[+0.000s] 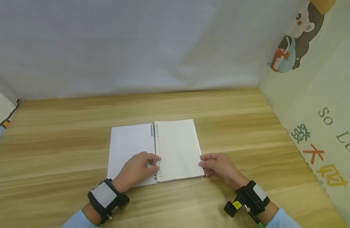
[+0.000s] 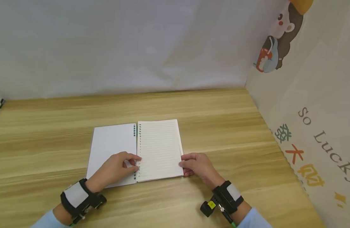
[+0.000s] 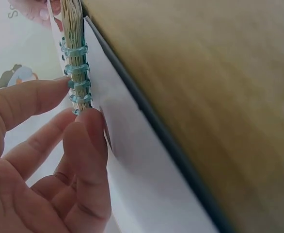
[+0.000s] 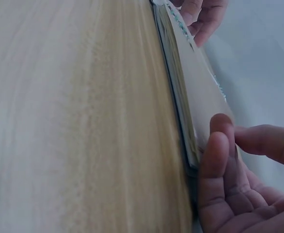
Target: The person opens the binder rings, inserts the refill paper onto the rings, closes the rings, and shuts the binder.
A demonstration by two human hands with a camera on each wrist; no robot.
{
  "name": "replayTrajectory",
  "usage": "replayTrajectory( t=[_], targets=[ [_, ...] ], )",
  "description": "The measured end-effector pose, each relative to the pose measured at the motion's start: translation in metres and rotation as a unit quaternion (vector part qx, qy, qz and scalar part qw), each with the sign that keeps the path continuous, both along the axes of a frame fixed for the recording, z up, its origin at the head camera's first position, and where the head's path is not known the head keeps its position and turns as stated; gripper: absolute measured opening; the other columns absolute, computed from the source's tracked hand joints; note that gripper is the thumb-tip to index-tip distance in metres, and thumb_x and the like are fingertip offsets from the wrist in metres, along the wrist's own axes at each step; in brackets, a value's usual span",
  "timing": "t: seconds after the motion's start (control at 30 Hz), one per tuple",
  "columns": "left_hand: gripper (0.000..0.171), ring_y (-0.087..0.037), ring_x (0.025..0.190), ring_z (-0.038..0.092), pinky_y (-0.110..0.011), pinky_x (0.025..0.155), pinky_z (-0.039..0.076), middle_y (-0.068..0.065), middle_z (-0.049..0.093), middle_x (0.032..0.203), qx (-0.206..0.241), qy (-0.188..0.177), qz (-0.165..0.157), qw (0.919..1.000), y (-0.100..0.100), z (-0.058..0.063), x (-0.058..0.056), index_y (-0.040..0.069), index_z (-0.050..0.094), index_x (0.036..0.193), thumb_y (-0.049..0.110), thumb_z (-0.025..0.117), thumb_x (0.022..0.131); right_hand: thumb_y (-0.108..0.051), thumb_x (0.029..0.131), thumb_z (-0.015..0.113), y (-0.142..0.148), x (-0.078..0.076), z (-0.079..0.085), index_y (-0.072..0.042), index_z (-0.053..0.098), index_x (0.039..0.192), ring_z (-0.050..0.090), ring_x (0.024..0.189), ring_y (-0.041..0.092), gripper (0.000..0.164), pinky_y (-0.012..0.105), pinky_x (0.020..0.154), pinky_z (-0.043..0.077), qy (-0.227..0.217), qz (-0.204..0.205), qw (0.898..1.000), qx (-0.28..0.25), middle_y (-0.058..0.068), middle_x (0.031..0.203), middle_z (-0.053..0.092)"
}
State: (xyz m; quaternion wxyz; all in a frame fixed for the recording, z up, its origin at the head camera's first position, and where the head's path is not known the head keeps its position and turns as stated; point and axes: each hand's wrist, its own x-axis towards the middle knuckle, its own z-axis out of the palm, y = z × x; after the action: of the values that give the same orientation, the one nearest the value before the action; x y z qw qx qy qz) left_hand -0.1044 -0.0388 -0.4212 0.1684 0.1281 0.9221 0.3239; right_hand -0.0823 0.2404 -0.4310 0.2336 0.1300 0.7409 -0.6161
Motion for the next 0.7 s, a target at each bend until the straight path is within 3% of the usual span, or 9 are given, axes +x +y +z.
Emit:
replayTrajectory(
  t=[0.7],
  targets=[
    [0.03,-0.011,0.068,0.048,-0.025,0.061,0.04,0.003,0.06,0.087,-0.011,-0.003,0.005,0.9999,0.0,-0.0047,-0.0005,0.015,0.068,0.11,0.02,0.071,0.081,-0.01,0.087,0.062,-0.0026,0.0009,0.002,0.008,0.058,0.116,0.062,0.065,0.013,0.034,0.028,0.065,0.054,0.026,-0.021,0.998,0.052,0.009,0.082,0.068]
  ],
)
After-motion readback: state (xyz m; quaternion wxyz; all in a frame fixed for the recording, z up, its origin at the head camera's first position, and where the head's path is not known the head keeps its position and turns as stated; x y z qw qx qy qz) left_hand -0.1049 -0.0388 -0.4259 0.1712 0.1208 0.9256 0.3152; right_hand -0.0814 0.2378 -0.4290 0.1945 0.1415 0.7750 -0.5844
